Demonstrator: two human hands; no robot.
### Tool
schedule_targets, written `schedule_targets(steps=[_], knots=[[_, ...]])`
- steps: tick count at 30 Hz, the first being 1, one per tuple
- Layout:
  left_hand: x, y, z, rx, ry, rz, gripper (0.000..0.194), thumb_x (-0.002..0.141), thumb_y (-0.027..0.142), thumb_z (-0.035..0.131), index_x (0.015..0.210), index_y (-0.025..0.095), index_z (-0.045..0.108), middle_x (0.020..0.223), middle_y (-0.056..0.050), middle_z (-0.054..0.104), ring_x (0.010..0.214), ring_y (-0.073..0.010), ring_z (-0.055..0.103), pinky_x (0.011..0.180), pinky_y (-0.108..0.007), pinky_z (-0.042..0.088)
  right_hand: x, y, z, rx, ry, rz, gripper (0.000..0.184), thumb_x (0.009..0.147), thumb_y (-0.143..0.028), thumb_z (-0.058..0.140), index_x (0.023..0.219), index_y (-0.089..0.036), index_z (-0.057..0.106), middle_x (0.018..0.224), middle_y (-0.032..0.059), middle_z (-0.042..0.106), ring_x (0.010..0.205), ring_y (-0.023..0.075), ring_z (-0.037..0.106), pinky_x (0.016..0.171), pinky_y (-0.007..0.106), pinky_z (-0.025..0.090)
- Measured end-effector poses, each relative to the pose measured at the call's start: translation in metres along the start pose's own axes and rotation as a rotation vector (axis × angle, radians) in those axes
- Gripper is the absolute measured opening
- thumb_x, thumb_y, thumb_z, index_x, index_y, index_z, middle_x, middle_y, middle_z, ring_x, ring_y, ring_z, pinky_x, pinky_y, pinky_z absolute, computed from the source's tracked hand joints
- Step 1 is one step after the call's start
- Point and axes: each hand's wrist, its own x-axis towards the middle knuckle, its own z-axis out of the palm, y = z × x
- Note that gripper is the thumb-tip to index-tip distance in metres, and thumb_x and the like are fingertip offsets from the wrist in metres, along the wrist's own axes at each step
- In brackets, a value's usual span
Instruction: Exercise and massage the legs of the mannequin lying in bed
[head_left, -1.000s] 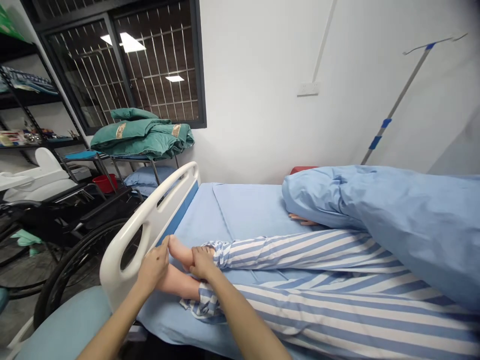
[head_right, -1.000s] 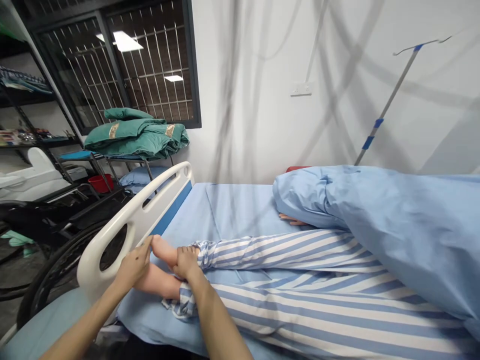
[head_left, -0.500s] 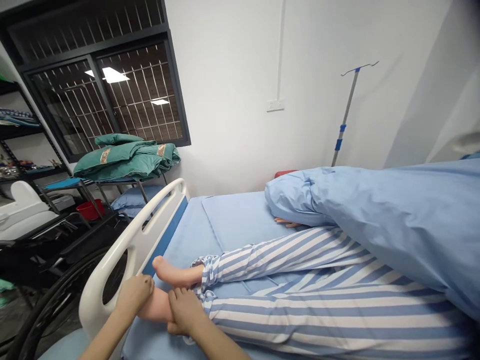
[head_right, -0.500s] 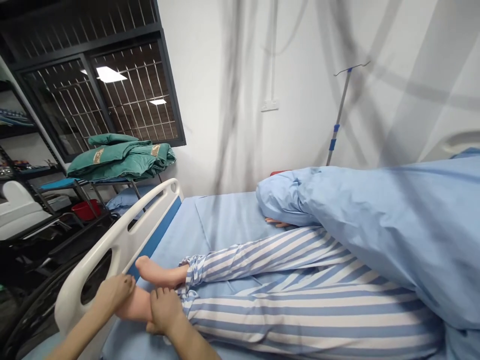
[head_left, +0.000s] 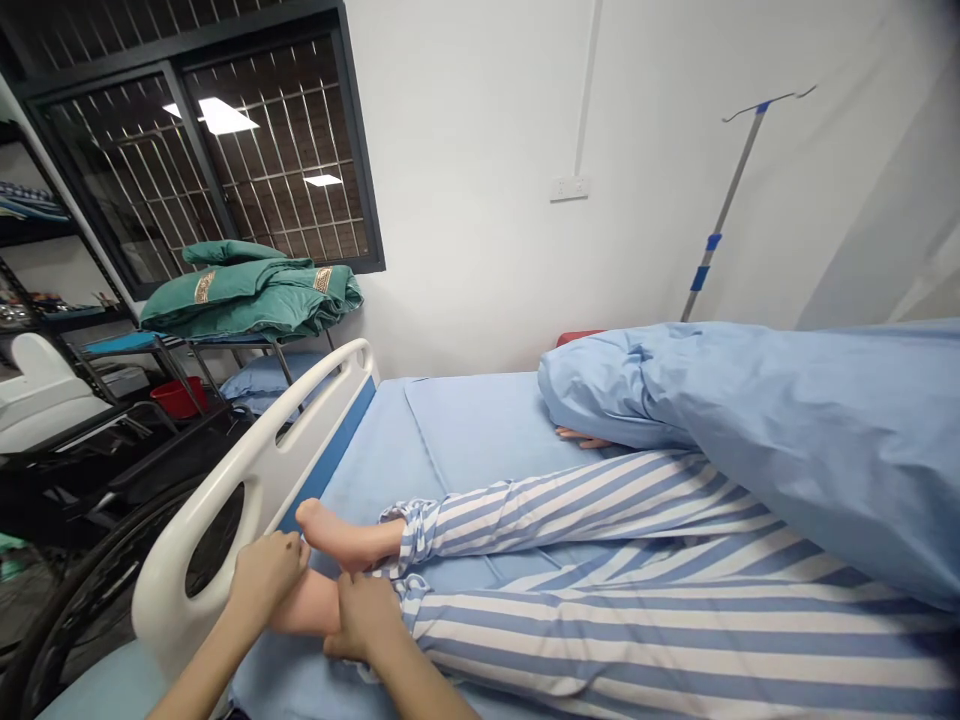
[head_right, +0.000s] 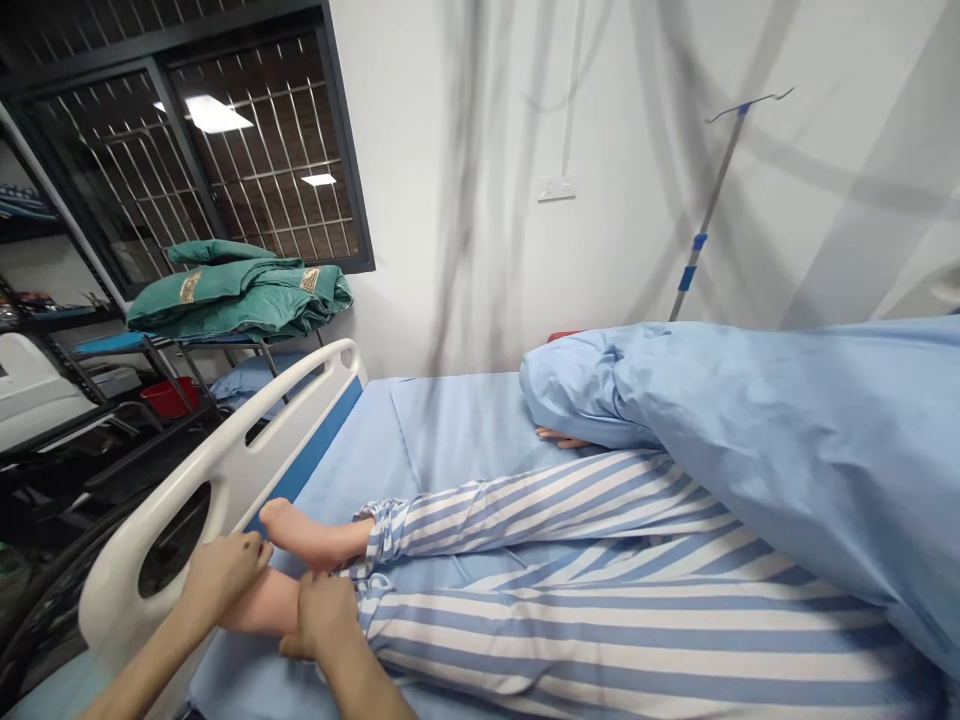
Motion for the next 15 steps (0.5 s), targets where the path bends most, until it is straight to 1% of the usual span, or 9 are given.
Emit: schedule_targets(steps=[2, 4, 6, 8, 10, 12, 13, 15], knots=[[-0.008, 0.001, 0.003, 0.029, 0.086, -0.113, 0.042, 0.085, 0.032, 0.028, 0.077, 0.015, 0.066, 0.077, -0.014, 0.067, 0.072, -0.0285, 0.062, 0.062, -0.037, 0.041, -0.001, 0.000, 0.001, -0.006, 0.009, -0.008, 0.063, 0.056, -0.049, 0.064, 0.107, -0.013, 0.055, 0.099, 0.0144, 0.064, 0.082, 0.0305, 0.063, 0.066, 0.042, 0.053], [-0.016, 0.004, 0.007, 0.030, 0.176, -0.259, 0.043, 0.086, 0.036, 0.027, 0.078, 0.018, 0.066, 0.075, -0.011, 0.068, 0.068, -0.0256, 0.062, 0.058, -0.033, 0.038, -0.001, 0.000, 0.001, -0.014, -0.001, -0.016, 0.065, 0.056, -0.050, 0.064, 0.108, -0.012, 0.055, 0.100, 0.0146, 0.063, 0.083, 0.0301, 0.062, 0.067, 0.041, 0.052], [-0.023, 0.007, 0.013, -0.028, 0.260, -0.386, 0.045, 0.087, 0.040, 0.026, 0.080, 0.019, 0.065, 0.076, -0.008, 0.068, 0.065, -0.0222, 0.060, 0.057, -0.031, 0.036, -0.001, 0.000, 0.002, -0.023, 0.000, -0.023, 0.066, 0.056, -0.050, 0.064, 0.108, -0.011, 0.054, 0.100, 0.0149, 0.063, 0.083, 0.0299, 0.062, 0.068, 0.041, 0.052], [-0.029, 0.012, 0.021, -0.104, 0.336, -0.470, 0.044, 0.088, 0.042, 0.027, 0.085, 0.019, 0.065, 0.080, -0.007, 0.068, 0.063, -0.0196, 0.058, 0.056, -0.029, 0.034, -0.001, 0.000, 0.002, -0.031, 0.017, -0.035, 0.065, 0.057, -0.050, 0.063, 0.108, -0.011, 0.054, 0.099, 0.0146, 0.063, 0.082, 0.0297, 0.062, 0.068, 0.041, 0.052], [-0.035, 0.015, 0.029, -0.166, 0.437, -0.477, 0.043, 0.088, 0.040, 0.027, 0.094, 0.018, 0.063, 0.088, -0.006, 0.068, 0.069, -0.0195, 0.059, 0.057, -0.029, 0.035, -0.002, 0.000, 0.002, -0.030, 0.014, -0.042, 0.065, 0.057, -0.050, 0.063, 0.109, -0.011, 0.055, 0.099, 0.0144, 0.063, 0.082, 0.0298, 0.062, 0.067, 0.041, 0.052], [-0.039, 0.017, 0.036, -0.194, 0.541, -0.434, 0.041, 0.089, 0.037, 0.027, 0.103, 0.015, 0.059, 0.097, -0.008, 0.066, 0.081, -0.0208, 0.059, 0.062, -0.029, 0.037, -0.002, 0.000, 0.001, -0.030, -0.002, -0.038, 0.066, 0.057, -0.050, 0.063, 0.109, -0.011, 0.055, 0.100, 0.0144, 0.063, 0.083, 0.0301, 0.062, 0.067, 0.041, 0.052], [-0.040, 0.017, 0.038, -0.201, 0.572, -0.404, 0.040, 0.090, 0.036, 0.027, 0.105, 0.014, 0.058, 0.099, -0.010, 0.065, 0.086, -0.0213, 0.058, 0.065, -0.029, 0.038, -0.002, 0.000, 0.001, -0.030, -0.008, -0.034, 0.066, 0.056, -0.050, 0.064, 0.109, -0.011, 0.054, 0.100, 0.0145, 0.063, 0.083, 0.0304, 0.062, 0.067, 0.041, 0.052], [-0.042, 0.014, 0.040, -0.218, 0.566, -0.369, 0.040, 0.090, 0.036, 0.028, 0.108, 0.014, 0.056, 0.101, -0.011, 0.065, 0.090, -0.0224, 0.058, 0.069, -0.030, 0.040, -0.002, 0.000, 0.001, -0.029, -0.012, -0.028, 0.066, 0.057, -0.051, 0.064, 0.109, -0.011, 0.054, 0.100, 0.0149, 0.063, 0.083, 0.0305, 0.062, 0.068, 0.040, 0.051]])
